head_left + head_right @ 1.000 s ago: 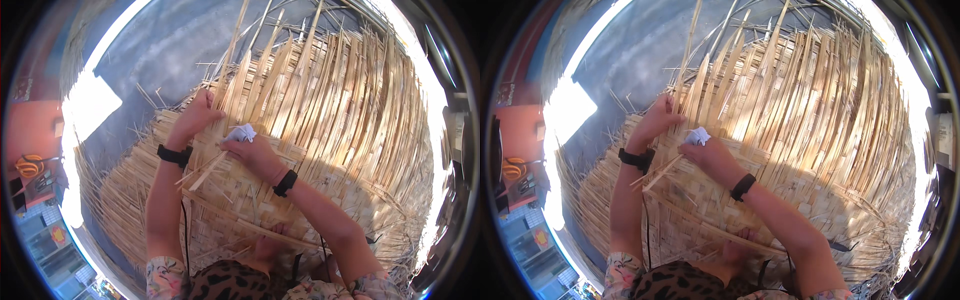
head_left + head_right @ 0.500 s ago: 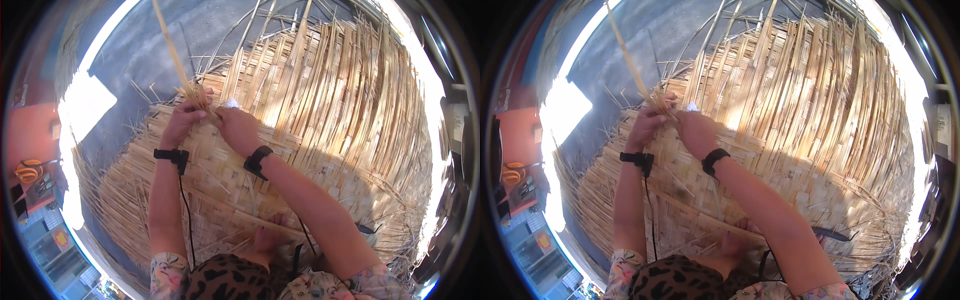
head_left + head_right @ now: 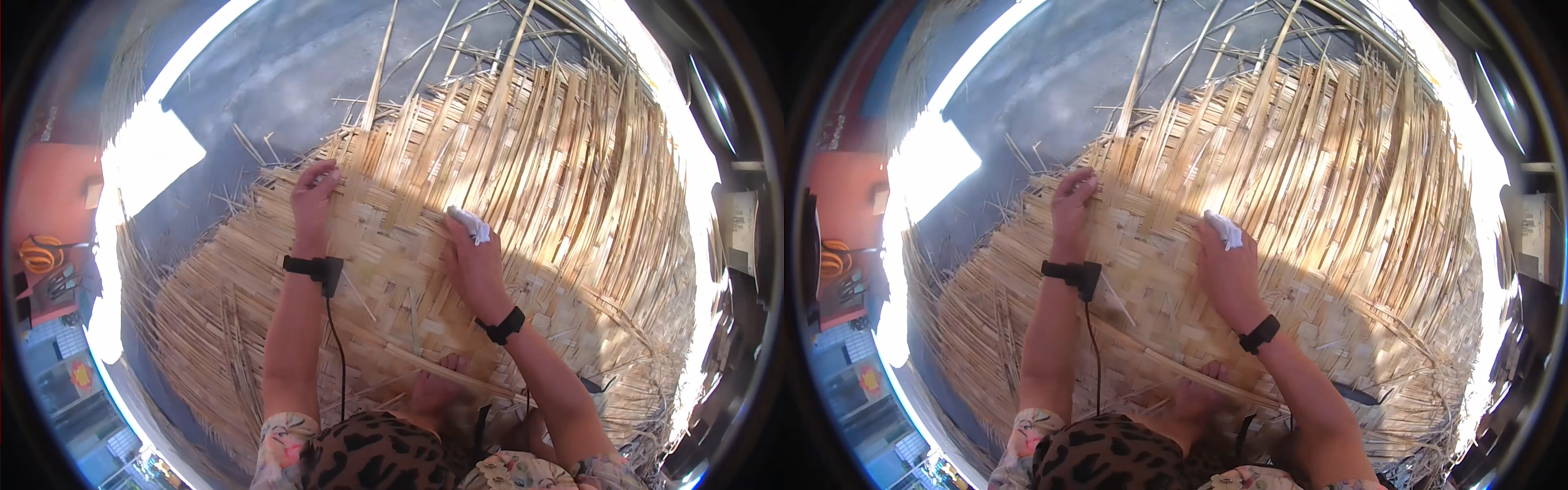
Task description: The recorder is weaving thin bamboo strips into a large circular mat on the ground.
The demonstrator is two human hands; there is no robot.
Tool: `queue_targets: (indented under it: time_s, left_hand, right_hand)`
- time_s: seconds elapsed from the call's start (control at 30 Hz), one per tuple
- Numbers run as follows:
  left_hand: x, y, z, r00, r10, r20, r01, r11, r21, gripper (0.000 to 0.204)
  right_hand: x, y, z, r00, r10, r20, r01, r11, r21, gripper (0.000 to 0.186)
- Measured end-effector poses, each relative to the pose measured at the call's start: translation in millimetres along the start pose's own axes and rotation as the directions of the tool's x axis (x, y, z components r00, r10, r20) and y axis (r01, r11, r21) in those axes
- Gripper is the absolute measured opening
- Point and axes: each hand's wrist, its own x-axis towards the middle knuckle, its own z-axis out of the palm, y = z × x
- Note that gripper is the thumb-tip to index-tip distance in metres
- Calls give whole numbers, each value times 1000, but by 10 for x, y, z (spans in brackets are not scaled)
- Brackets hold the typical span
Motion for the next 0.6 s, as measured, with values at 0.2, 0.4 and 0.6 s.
queue_targets:
  time_s: [0.2, 0.4, 0.6]
  left_hand:
    - [60, -156, -81, 998, 67, -7, -62, 949, 309, 19]
    - [172, -209, -233, 1000, 6, -9, -5, 989, 147, 19]
    - [165, -179, -245, 994, -73, -81, 82, 989, 123, 20]
  right_hand:
    - [-213, 73, 204, 989, -36, 143, 62, 982, -177, 57]
    - [-173, 121, 143, 973, -154, 170, 189, 958, -217, 49]
    - [-141, 69, 262, 939, -143, 313, 222, 946, -234, 49]
